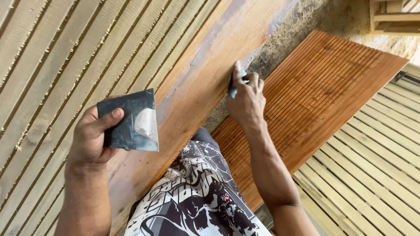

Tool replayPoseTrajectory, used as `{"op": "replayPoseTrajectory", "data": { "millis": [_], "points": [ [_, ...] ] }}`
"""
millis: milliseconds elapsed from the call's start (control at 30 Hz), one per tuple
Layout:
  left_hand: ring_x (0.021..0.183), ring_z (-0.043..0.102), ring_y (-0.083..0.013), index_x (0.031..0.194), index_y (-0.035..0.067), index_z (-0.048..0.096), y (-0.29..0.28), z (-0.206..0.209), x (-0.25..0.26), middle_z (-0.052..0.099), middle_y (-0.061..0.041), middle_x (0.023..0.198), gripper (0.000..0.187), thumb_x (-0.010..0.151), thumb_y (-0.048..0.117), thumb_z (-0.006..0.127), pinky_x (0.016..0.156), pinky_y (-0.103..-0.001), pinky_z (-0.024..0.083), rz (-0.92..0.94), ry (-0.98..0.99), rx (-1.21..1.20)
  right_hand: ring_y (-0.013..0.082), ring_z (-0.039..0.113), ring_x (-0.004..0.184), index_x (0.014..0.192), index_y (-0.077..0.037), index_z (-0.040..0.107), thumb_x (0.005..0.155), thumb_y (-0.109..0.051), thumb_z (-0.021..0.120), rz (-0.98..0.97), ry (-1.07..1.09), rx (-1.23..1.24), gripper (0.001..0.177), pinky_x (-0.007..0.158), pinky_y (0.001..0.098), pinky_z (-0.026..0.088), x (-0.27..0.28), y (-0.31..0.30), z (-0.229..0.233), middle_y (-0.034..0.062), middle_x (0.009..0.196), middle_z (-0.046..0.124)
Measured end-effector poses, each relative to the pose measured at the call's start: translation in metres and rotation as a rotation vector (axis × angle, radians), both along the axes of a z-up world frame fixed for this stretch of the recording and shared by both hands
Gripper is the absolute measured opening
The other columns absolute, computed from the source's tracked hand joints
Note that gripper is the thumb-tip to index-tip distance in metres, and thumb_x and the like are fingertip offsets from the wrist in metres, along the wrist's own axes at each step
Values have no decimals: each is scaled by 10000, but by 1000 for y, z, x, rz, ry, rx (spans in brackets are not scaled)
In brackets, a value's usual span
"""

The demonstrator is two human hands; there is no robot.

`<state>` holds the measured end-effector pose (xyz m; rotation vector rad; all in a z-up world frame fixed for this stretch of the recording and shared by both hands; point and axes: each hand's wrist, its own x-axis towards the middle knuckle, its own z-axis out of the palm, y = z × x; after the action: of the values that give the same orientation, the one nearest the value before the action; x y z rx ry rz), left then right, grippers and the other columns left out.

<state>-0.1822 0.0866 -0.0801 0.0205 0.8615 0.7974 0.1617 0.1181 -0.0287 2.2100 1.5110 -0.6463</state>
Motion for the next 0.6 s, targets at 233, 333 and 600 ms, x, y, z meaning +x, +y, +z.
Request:
{"op": "replayPoseTrajectory", "data": {
  "millis": [233, 333, 600],
  "points": [
    [726, 674, -126, 1247, -113, 619, 1, -1, 12, 714, -123, 976, 356, 981, 107, 704, 619, -227, 559, -22, 1, 17, 329, 599, 1045, 1494, -148, 513, 837, -27, 672, 70, 101, -10, 687, 812, 429, 586, -22, -23, 21, 190, 1197, 587],
    [721, 680, -138, 1264, -104, 620, 3, 5, 9, 723, -135, 987, 368, 977, 110, 705, 601, -232, 555, -14, -22, 37, 262, 634, 977, 1429, -195, 598, 851, 33, 614, -118, 325, -80, 622, 825, 365, 608, -3, -37, 28, 119, 1175, 631],
    [831, 711, -188, 1264, -113, 619, -14, 20, 8, 730, -156, 1044, 363, 985, 106, 696, 731, -277, 586, 35, 84, -4, 322, 673, 1200, 1407, 29, 576, 731, 201, 465, -864, 1431, 977, 706, 1010, 447, 602, 129, -37, -79, 194, 1324, 642]
  ]
}}
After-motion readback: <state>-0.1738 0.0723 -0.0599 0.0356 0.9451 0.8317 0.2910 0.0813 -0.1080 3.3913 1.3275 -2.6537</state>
